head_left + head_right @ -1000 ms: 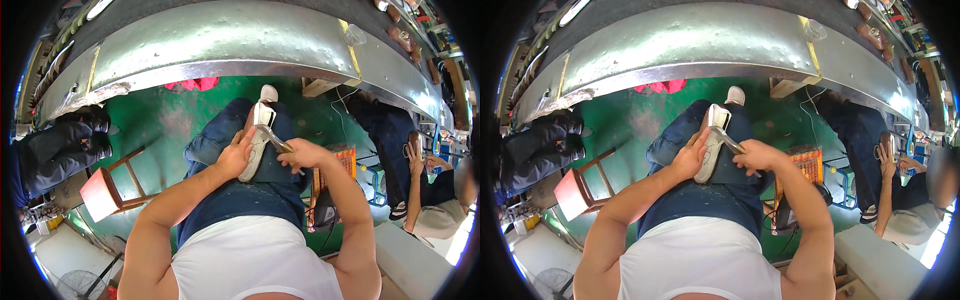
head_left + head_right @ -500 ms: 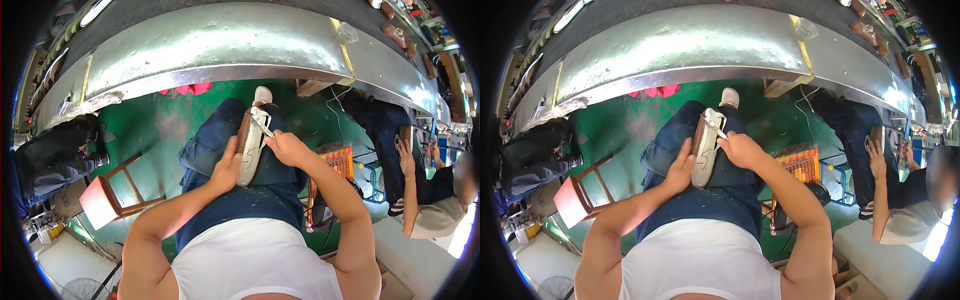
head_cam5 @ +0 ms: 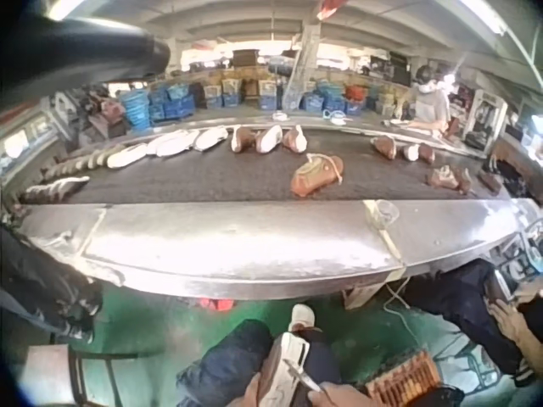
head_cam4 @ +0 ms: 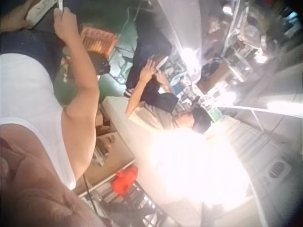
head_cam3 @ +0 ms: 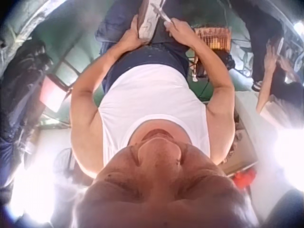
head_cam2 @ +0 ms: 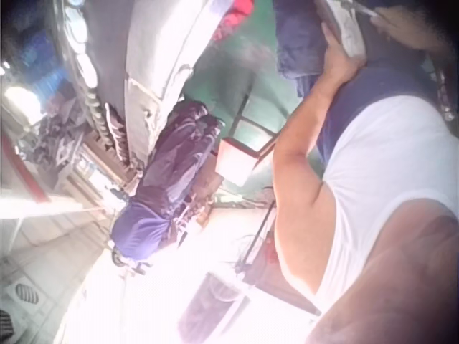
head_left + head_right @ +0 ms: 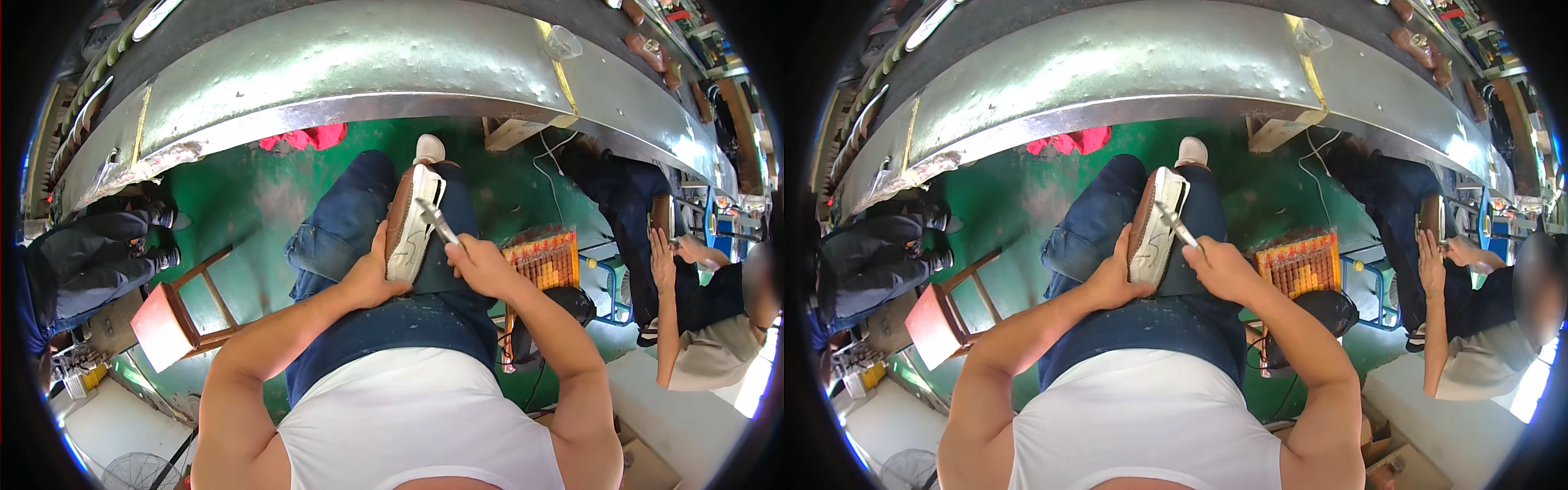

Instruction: Manual lasting of shoes using pincers to pull and secure the upper over the last.

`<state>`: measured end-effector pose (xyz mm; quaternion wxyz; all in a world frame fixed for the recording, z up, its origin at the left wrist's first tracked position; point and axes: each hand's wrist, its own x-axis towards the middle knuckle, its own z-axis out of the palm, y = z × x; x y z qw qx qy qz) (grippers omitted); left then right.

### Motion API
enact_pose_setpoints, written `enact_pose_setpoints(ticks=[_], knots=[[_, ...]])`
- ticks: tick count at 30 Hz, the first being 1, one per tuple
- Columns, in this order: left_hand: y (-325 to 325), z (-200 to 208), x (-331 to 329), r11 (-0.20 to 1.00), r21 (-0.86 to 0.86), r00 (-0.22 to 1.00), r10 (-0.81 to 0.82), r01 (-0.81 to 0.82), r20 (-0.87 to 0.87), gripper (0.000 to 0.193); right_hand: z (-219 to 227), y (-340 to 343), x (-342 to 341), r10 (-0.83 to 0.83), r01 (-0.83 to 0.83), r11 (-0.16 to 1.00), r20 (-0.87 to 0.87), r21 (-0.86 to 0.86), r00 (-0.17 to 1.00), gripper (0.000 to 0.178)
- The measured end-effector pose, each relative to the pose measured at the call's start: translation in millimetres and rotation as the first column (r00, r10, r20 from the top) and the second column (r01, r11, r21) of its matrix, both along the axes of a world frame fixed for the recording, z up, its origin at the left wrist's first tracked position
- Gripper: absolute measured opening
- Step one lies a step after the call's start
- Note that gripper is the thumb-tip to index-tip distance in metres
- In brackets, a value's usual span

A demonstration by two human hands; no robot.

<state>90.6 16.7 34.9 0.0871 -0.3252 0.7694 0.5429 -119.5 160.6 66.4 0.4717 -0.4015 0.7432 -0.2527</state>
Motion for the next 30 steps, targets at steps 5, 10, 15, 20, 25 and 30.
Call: enact_pose_setpoints(ticks=[5, 10, 15, 20, 25, 30], knots=[[-35.4, 72.1, -14.6, 0.965, -0.229, 0.98, -0.087, 0.127, 0.178, 0.085, -18.8, 26.6, -12.1, -0.283, 0.295, 0.955, 0.196, -0.035, 0.939, 0.045], [-78.9, 93.1, -32.5, 0.953, -0.015, 0.714, 0.216, -0.303, -0.666, 0.046, -16.8, 36.0, -13.9, -0.425, 0.45, 0.893, 0.35, 0.01, 0.835, 0.044], [-89.8, 56.4, -111.8, 0.893, 0.335, 0.873, 0.4, -0.301, -0.28, 0.045, -15.3, 34.8, -10.7, -0.383, 0.386, 0.921, 0.295, 0.05, 0.875, 0.037], [-41.5, -24.1, -64.6, 0.994, 0.112, 0.953, 0.013, 0.022, -0.304, 0.087, -17.9, 45.2, -10.8, -0.27, 0.294, 0.956, 0.33, -0.025, 0.905, 0.028], [-44.9, 12.6, -43.9, 0.968, -0.187, 0.985, -0.162, 0.17, 0.061, 0.069, 5.4, 37.9, 4.4, -0.083, 0.088, 0.995, 0.11, -0.049, 0.991, 0.026], [-37.2, -3.1, -39.1, 0.95, -0.311, 0.992, -0.009, -0.031, -0.126, 0.035, 0.9, 26.4, 4.5, 0.029, -0.023, 0.988, -0.034, 0.154, 0.999, 0.027]])
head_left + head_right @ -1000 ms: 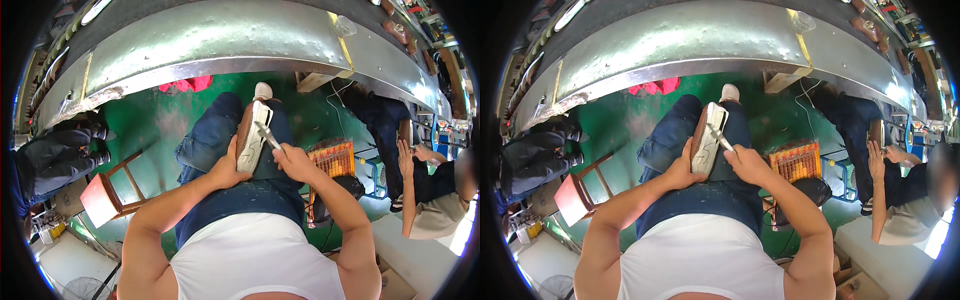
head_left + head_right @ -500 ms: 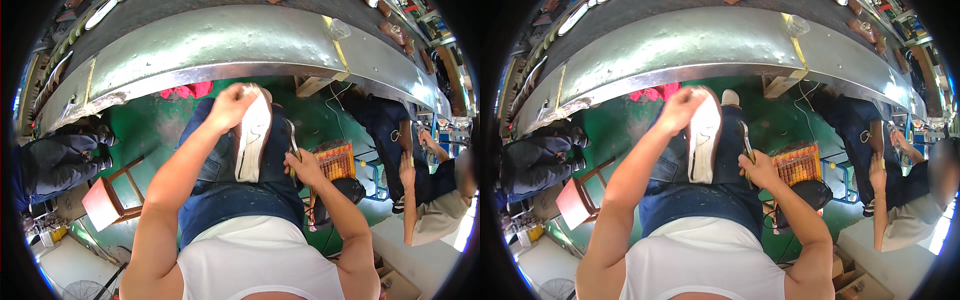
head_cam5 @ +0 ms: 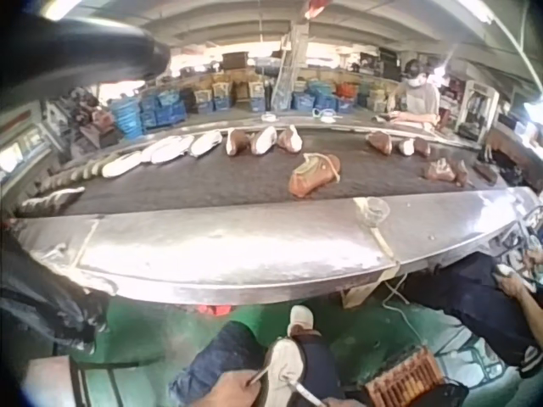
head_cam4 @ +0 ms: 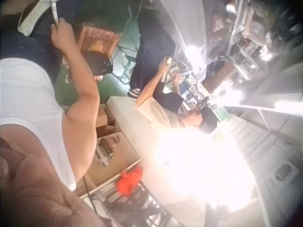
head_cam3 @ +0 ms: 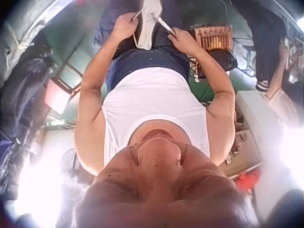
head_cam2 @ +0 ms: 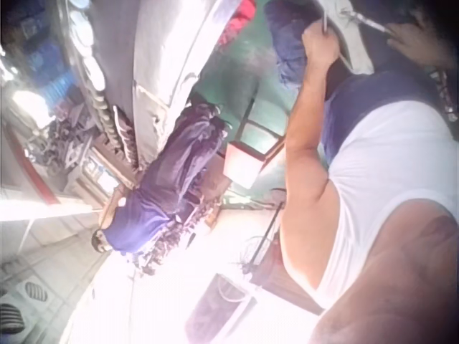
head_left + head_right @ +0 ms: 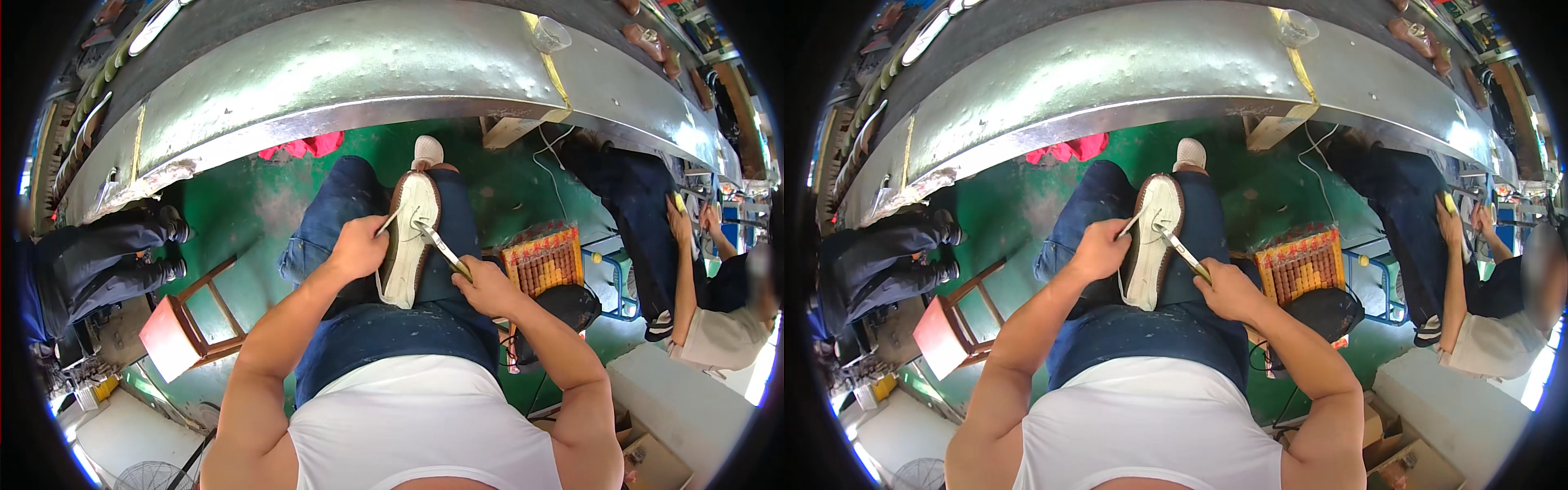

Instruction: Manual lasting of shoes using pincers to pull and secure the upper over the last.

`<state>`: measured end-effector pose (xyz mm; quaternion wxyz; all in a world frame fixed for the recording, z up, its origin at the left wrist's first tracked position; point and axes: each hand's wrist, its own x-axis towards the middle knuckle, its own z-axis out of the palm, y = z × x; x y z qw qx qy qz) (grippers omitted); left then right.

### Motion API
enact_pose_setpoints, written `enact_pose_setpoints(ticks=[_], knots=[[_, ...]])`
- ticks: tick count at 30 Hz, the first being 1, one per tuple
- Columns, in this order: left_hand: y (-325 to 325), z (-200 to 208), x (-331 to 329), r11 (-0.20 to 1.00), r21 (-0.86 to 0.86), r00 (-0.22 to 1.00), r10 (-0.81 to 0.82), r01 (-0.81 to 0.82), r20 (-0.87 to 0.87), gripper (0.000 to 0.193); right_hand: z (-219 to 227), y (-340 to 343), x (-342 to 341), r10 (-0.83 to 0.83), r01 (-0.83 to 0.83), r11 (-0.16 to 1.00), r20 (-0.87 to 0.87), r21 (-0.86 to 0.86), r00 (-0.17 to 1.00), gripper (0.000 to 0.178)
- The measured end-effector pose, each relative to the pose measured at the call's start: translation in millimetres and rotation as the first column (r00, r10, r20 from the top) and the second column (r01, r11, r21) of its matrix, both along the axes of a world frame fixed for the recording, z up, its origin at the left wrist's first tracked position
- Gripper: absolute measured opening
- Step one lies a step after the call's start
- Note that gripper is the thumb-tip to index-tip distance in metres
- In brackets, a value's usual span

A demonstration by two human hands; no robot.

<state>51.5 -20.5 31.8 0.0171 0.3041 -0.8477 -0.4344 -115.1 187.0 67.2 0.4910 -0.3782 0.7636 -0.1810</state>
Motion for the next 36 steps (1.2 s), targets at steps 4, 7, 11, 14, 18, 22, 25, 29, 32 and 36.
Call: enact_pose_setpoints(ticks=[4, 7, 11, 14, 18, 22, 25, 29, 32, 36], knots=[[9.3, 15.6, 4.6, 0.992, 0.025, 0.992, 0.123, -0.122, -0.018, 0.021, 21.7, -9.9, -6.2, 0.143, -0.142, 0.99, -0.095, 0.02, 0.985, 0.027], [15.1, 11.2, 3.0, 0.972, -0.233, 0.996, 0.018, -0.037, -0.082, 0.019, 27.4, -12.1, -11.8, 0.182, -0.179, 0.976, 0.01, -0.123, 0.983, 0.028], [26.7, 15.7, -2.9, 0.932, -0.359, 0.983, -0.02, -0.047, -0.18, 0.026, 53.0, -45.0, -26.3, 0.252, -0.254, 0.967, 0.065, 0.021, 0.965, 0.03], [29.4, 17.9, -2.9, 0.95, -0.311, 0.998, -0.04, 0.024, -0.046, 0.022, 62.9, -62.0, -39.8, 0.361, -0.374, 0.908, 0.1, 0.192, 0.927, 0.032], [20.9, -39.1, -2.8, 0.676, 0.688, 0.827, 0.526, -0.265, -0.199, 0.043, 33.4, -60.6, -27.9, 0.441, -0.432, 0.897, -0.117, 0.094, 0.89, 0.032], [11.2, -36.1, -3.3, 0.161, 0.982, 0.823, 0.543, 0.095, -0.168, 0.063, 5.2, -42.3, -1.4, 0.207, -0.214, 0.975, -0.094, -0.065, 0.974, 0.028], [9.8, -37.6, -7.4, 0.22, 0.975, 0.845, 0.52, 0.012, -0.128, 0.069, -17.2, -27.3, 24.3, -0.053, 0.052, 0.99, -0.006, -0.127, 0.999, 0.029], [11.3, -42.4, -14.1, 0.36, 0.927, 0.869, 0.487, -0.108, -0.088, 0.079, -29.1, -19.1, 15.7, -0.167, 0.177, 0.984, 0.289, -0.01, 0.943, 0.025], [19.1, -40.0, -21.2, 0.453, 0.883, 0.889, 0.446, -0.125, -0.103, 0.073, -33.1, -6.7, -21.4, -0.344, 0.242, 0.936, 0.804, 0.255, 0.485, 0.034], [23.0, -44.1, -33.2, 0.521, 0.826, 0.866, 0.492, -0.216, -0.084, 0.065, -13.4, 2.5, -54.5, -0.363, 0.227, 0.931, 0.806, 0.287, 0.468, 0.031]])
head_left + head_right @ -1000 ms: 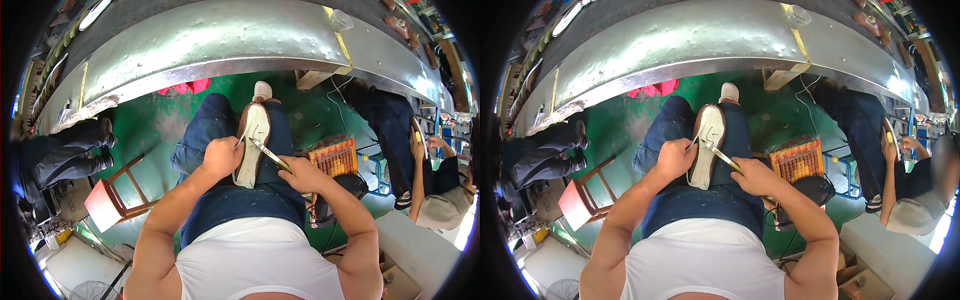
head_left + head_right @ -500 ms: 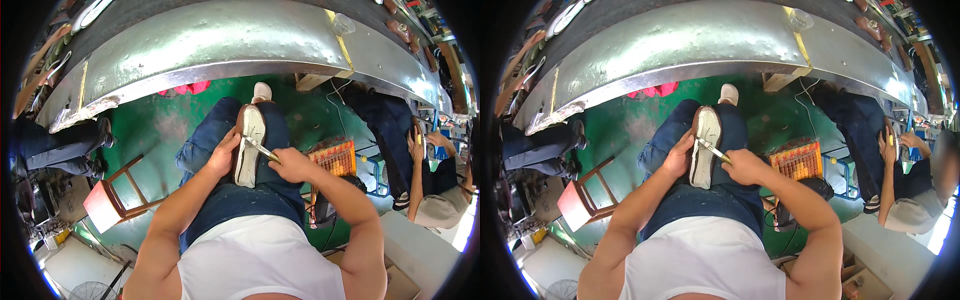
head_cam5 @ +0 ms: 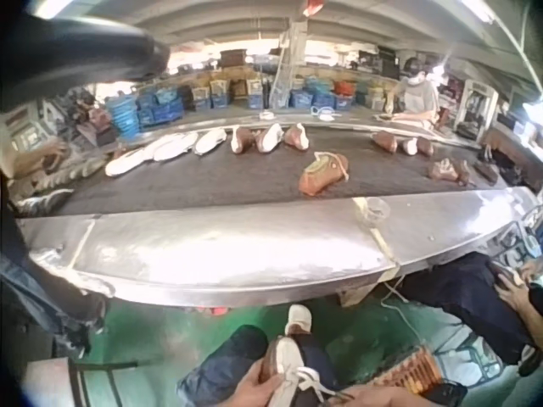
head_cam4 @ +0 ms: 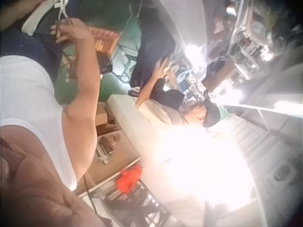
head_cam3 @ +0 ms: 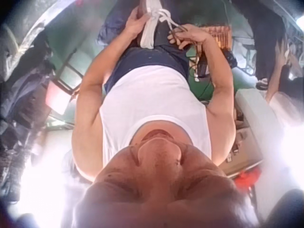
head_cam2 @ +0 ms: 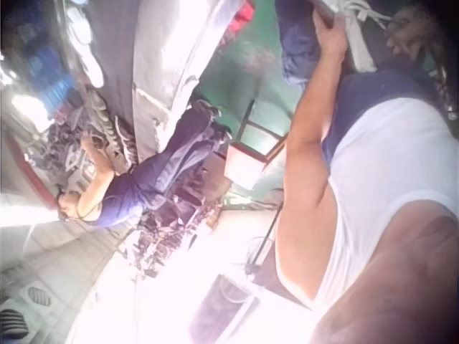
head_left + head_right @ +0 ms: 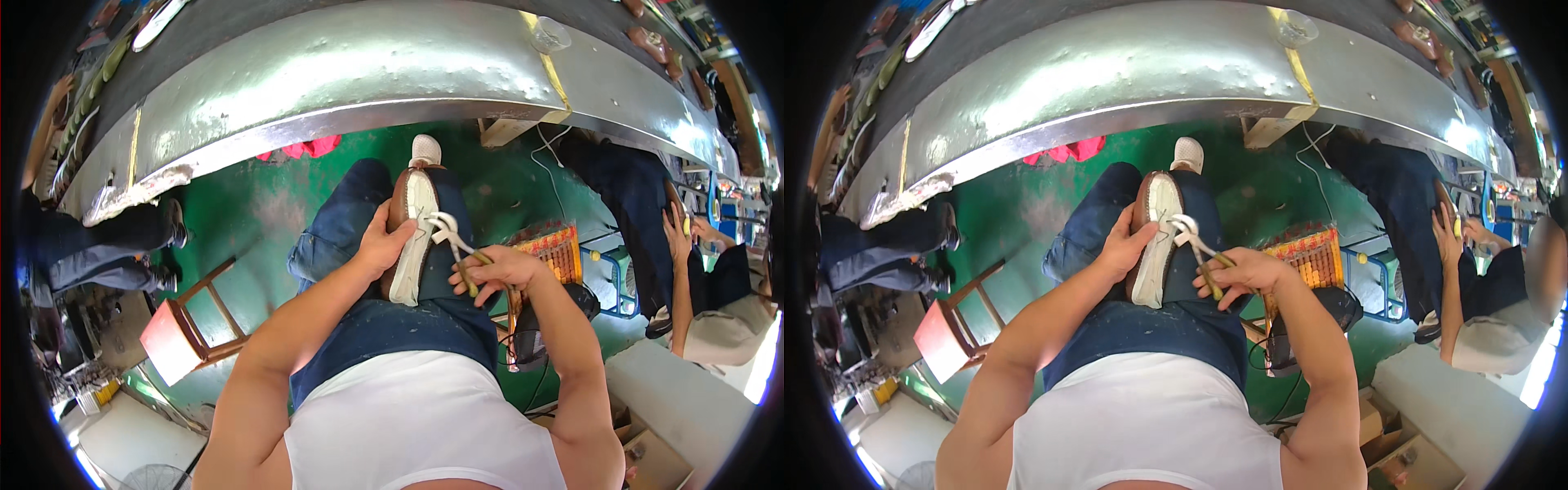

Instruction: Manual lasting of shoes using pincers to pull and secure the upper over the last.

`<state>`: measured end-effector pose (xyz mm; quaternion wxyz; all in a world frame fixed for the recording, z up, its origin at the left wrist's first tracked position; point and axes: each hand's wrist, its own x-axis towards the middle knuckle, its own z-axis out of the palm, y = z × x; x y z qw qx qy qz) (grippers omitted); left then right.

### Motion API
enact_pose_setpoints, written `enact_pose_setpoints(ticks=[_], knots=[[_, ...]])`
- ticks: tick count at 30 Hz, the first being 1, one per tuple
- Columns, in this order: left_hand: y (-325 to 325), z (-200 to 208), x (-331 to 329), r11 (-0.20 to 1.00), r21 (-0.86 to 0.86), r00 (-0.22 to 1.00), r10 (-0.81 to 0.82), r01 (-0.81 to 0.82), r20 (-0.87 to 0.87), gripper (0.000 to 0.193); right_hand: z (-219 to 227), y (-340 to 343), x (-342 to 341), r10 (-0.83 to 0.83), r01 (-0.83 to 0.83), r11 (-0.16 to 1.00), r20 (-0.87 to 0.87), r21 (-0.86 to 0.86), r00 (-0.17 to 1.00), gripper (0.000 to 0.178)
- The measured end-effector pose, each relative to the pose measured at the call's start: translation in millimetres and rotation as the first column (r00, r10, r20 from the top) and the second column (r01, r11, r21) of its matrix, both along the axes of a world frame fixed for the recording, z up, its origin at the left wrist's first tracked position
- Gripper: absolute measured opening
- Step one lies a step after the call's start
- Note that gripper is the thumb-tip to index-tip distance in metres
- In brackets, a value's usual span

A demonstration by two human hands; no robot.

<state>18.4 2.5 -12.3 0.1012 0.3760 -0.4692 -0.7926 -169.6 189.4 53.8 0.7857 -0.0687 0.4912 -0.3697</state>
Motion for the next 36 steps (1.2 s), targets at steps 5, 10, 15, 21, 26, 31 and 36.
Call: enact_pose_setpoints(ticks=[5, 10, 15, 21, 26, 31, 36], knots=[[1.2, 10.2, -2.5, 0.989, -0.141, 0.975, -0.016, 0.048, 0.22, 0.068, 28.6, -38.9, 16.3, 0.131, -0.273, 0.96, -0.754, -0.067, 0.644, 0.032], [-8.1, 34.8, -8.8, 0.967, -0.146, 0.92, -0.142, 0.208, 0.366, 0.072, -1.4, -46.6, 17.9, 0.02, -0.459, 0.873, -0.929, -0.164, 0.369, 0.031], [-30.0, 15.7, 0.7, 0.96, 0.056, 0.928, -0.279, 0.273, 0.247, 0.067, 37.2, -14.2, 16.9, 0.36, -0.5, 0.864, -0.765, 0.057, 0.534, 0.029], [-32.6, 20.9, -6.8, 0.929, 0.111, 0.885, -0.371, 0.354, 0.281, 0.07, 33.1, -4.8, 63.3, 0.305, -0.708, 0.705, -0.922, 0.051, 0.237, 0.044], [-34.3, 11.3, -2.7, 0.933, 0.068, 0.893, -0.358, 0.353, 0.274, 0.072, 20.7, -17.7, 74.1, 0.205, -0.714, 0.678, -0.978, 0.172, -0.041, 0.035], [-31.5, 16.2, -1.7, 0.94, 0.019, 0.897, -0.331, 0.34, 0.292, 0.073, 6.5, 12.6, 73.2, 0.074, -0.631, 0.776, -0.992, -0.004, 0.099, 0.03], [-8.1, 13.9, 19.0, 0.895, -0.243, 0.922, -0.333, 0.375, 0.195, 0.086, 11.2, 15.1, 60.3, 0.331, -0.55, 0.827, -0.89, 0.114, 0.313, 0.024]])
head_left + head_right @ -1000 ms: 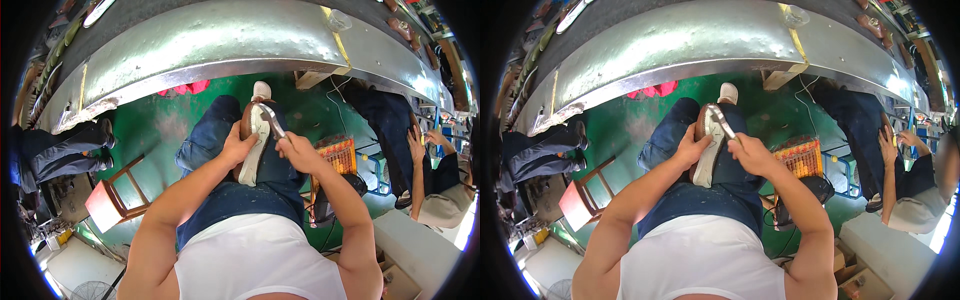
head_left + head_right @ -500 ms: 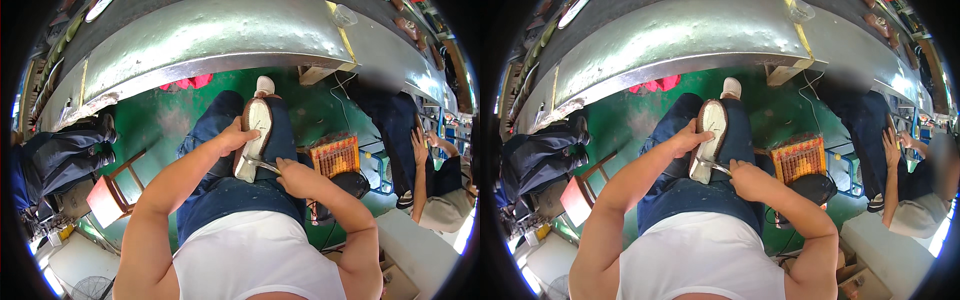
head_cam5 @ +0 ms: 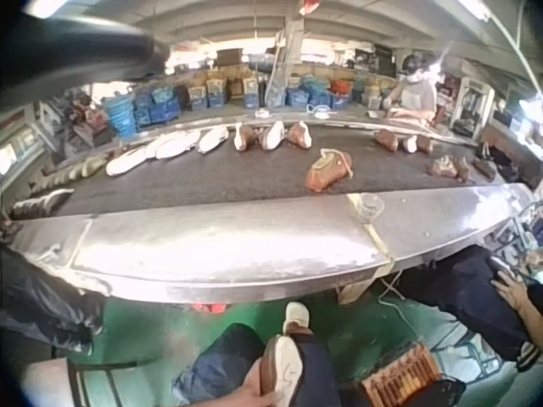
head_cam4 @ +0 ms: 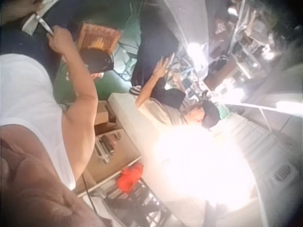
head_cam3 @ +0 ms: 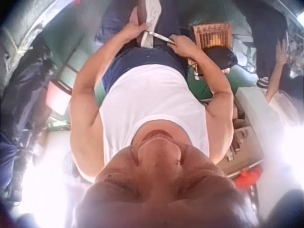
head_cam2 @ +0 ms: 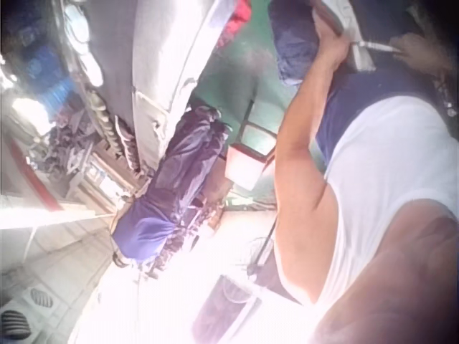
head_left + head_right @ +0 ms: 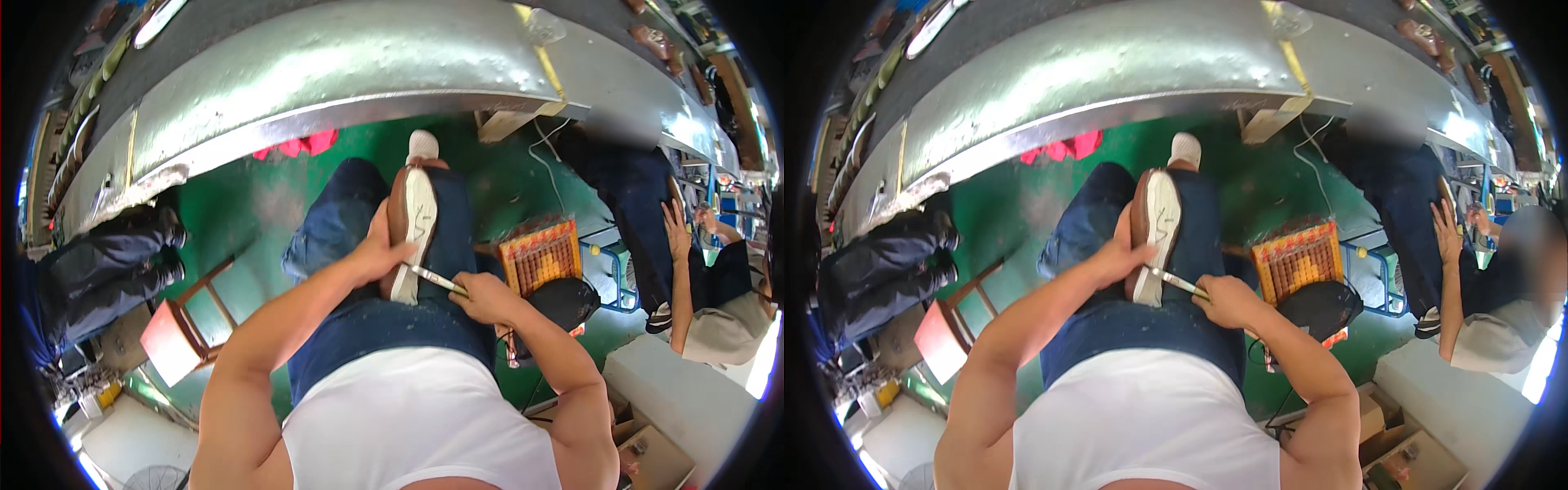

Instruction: Manual lasting of shoes using pincers to pull and secure the upper over the last.

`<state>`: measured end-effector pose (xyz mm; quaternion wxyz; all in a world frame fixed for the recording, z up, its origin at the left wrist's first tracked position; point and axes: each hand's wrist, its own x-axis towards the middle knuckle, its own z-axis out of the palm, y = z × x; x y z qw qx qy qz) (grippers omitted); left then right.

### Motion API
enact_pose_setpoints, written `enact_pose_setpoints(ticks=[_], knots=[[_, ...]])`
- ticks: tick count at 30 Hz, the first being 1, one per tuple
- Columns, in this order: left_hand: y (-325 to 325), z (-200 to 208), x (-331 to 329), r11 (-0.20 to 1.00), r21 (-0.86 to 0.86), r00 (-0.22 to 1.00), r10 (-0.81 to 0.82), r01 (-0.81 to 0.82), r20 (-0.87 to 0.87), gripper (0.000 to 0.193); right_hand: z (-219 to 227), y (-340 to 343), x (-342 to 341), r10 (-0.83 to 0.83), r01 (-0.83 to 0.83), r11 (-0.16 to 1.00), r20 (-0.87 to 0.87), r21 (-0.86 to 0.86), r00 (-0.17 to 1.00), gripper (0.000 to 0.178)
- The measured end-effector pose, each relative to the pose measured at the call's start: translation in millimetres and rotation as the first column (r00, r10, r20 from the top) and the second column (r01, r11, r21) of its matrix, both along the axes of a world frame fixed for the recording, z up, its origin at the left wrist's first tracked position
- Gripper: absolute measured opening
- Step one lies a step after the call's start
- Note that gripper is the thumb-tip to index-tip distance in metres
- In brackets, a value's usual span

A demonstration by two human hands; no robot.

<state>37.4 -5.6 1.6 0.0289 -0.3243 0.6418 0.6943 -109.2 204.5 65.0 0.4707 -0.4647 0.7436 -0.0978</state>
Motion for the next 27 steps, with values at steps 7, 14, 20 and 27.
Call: enact_pose_setpoints(ticks=[7, 14, 20, 27], knots=[[25.3, -21.3, 15.8, 0.986, 0.121, 0.973, 0.138, -0.116, -0.187, 0.095, -5.8, 21.2, 34.3, 0.096, -0.171, 0.966, -0.343, -0.196, 0.935, 0.02], [40.7, -29.9, 15.8, 0.968, -0.23, 0.991, 0.073, -0.097, -0.113, 0.097, -26.2, 15.1, -17.3, 0.116, -0.152, 0.983, 0.294, 0.101, 0.949, 0.022], [26.4, -29.9, 53.7, 0.981, 0.058, 0.98, -0.182, 0.187, -0.083, 0.104, -45.0, 0.2, -52.0, -0.121, -0.224, 0.921, 0.781, 0.319, 0.613, 0.021], [29.7, -39.8, 52.2, 0.989, 0.03, 0.99, -0.142, 0.142, -0.012, 0.103, 20.6, -28.1, -39.4, -0.007, -0.059, 0.994, 0.578, 0.096, 0.816, 0.049]])
